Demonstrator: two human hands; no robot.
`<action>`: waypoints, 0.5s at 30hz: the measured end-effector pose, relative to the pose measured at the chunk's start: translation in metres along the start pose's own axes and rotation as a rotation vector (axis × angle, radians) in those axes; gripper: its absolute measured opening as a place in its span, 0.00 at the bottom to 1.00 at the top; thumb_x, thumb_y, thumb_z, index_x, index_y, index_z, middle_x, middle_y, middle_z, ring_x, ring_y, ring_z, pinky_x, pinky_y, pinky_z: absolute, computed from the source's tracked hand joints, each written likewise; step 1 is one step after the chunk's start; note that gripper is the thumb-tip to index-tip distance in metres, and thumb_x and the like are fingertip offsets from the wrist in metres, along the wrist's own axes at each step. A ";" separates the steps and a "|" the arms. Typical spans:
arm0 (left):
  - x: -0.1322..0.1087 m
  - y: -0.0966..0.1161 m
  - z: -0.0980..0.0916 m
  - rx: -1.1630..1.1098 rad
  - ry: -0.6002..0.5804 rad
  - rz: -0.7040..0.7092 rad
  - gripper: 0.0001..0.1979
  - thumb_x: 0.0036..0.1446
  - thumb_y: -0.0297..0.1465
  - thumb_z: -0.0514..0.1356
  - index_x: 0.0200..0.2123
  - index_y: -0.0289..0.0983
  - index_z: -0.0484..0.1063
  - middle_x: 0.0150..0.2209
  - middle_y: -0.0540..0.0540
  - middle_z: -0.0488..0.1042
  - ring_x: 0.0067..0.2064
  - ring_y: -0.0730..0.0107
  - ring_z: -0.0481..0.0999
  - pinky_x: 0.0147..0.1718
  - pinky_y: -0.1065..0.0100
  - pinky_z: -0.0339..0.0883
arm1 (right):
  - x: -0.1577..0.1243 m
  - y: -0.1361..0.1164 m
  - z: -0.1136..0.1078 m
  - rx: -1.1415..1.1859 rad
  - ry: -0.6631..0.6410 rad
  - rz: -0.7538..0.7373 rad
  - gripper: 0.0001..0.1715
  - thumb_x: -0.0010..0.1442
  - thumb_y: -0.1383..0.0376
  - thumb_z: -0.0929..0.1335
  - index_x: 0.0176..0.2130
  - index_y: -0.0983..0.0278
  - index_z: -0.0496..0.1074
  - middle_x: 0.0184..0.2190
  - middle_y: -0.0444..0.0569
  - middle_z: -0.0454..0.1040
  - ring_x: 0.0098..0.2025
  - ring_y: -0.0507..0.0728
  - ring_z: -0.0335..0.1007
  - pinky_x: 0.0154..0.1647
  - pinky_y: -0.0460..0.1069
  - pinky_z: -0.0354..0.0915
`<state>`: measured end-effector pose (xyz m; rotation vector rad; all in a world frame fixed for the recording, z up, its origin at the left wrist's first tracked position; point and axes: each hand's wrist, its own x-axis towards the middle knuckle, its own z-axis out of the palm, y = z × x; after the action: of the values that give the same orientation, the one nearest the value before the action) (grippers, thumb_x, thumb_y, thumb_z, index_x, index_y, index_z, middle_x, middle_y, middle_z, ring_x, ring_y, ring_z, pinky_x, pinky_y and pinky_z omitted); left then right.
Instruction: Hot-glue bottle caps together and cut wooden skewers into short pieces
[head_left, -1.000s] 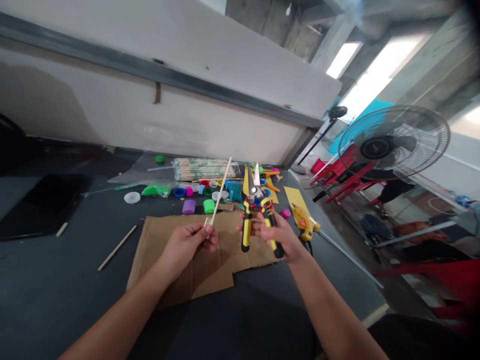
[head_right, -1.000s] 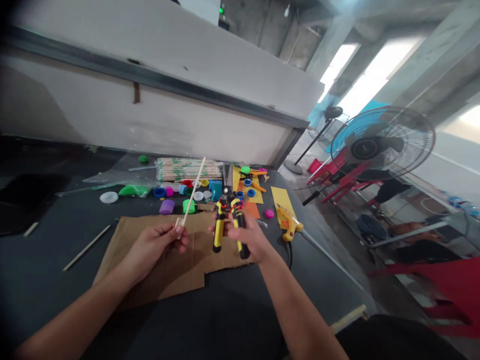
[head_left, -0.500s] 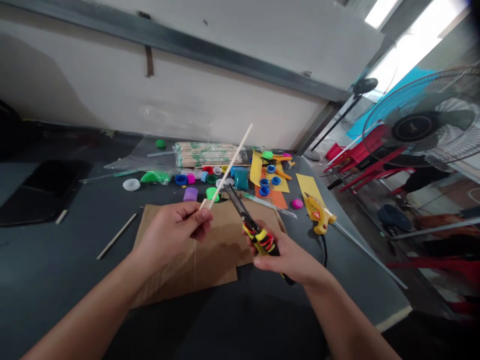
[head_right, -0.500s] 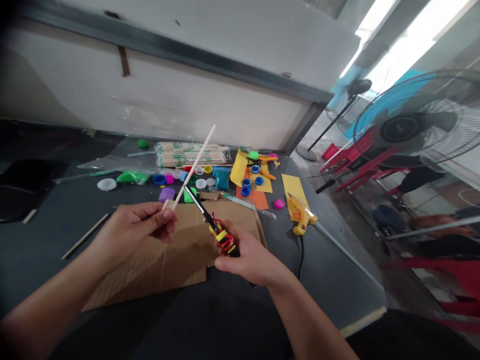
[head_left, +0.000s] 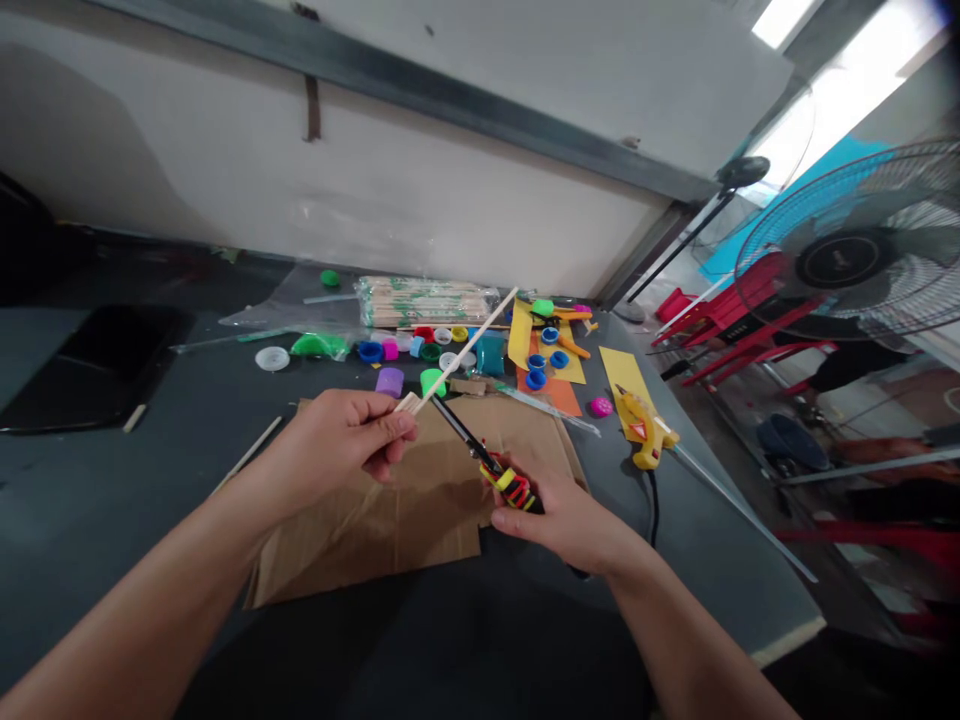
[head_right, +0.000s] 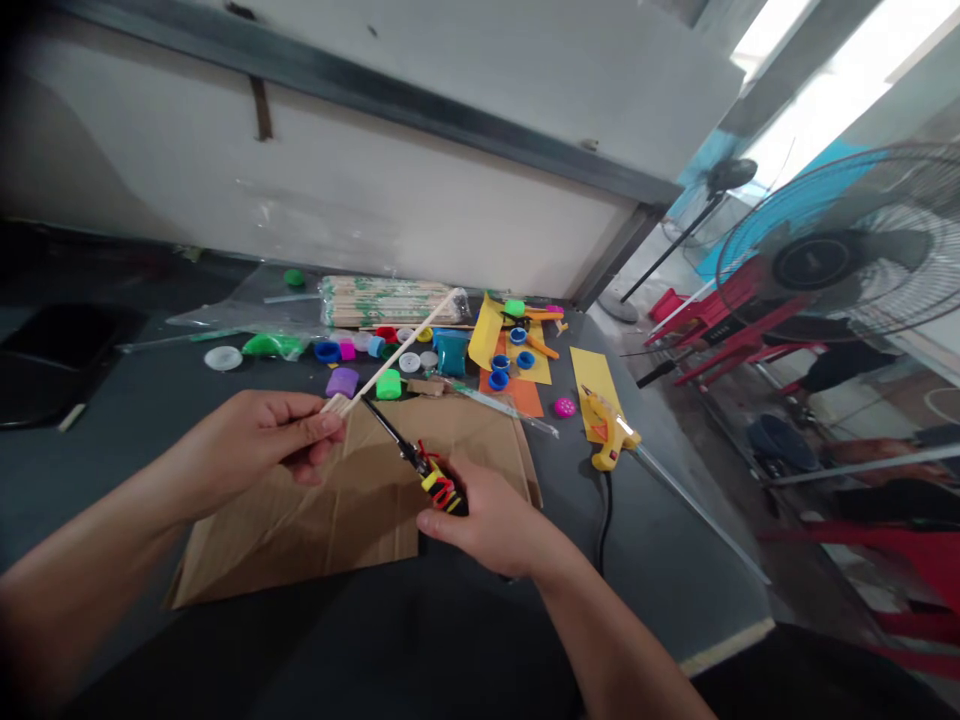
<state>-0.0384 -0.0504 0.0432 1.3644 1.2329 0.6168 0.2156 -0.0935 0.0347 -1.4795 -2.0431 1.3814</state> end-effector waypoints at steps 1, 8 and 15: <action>0.000 -0.001 -0.001 0.013 -0.014 0.002 0.15 0.57 0.39 0.57 0.23 0.35 0.67 0.20 0.52 0.67 0.21 0.77 0.68 0.23 0.73 0.64 | 0.000 0.000 0.000 0.000 -0.005 0.005 0.18 0.56 0.62 0.69 0.47 0.62 0.67 0.42 0.47 0.72 0.42 0.56 0.67 0.44 0.50 0.61; -0.001 -0.001 -0.005 0.063 -0.052 -0.016 0.15 0.55 0.40 0.58 0.22 0.37 0.68 0.17 0.53 0.66 0.20 0.77 0.67 0.21 0.75 0.61 | 0.002 0.004 0.000 -0.014 0.002 0.006 0.16 0.56 0.61 0.69 0.45 0.62 0.69 0.41 0.46 0.73 0.41 0.56 0.67 0.42 0.50 0.61; 0.000 -0.002 -0.008 0.090 -0.036 -0.030 0.14 0.54 0.40 0.59 0.23 0.37 0.71 0.16 0.53 0.67 0.19 0.78 0.66 0.20 0.76 0.60 | 0.002 0.005 0.002 -0.013 -0.003 0.008 0.16 0.56 0.61 0.69 0.45 0.62 0.69 0.40 0.46 0.73 0.41 0.56 0.67 0.42 0.50 0.61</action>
<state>-0.0460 -0.0483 0.0428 1.4226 1.2628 0.5193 0.2165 -0.0925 0.0286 -1.4936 -2.0538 1.3765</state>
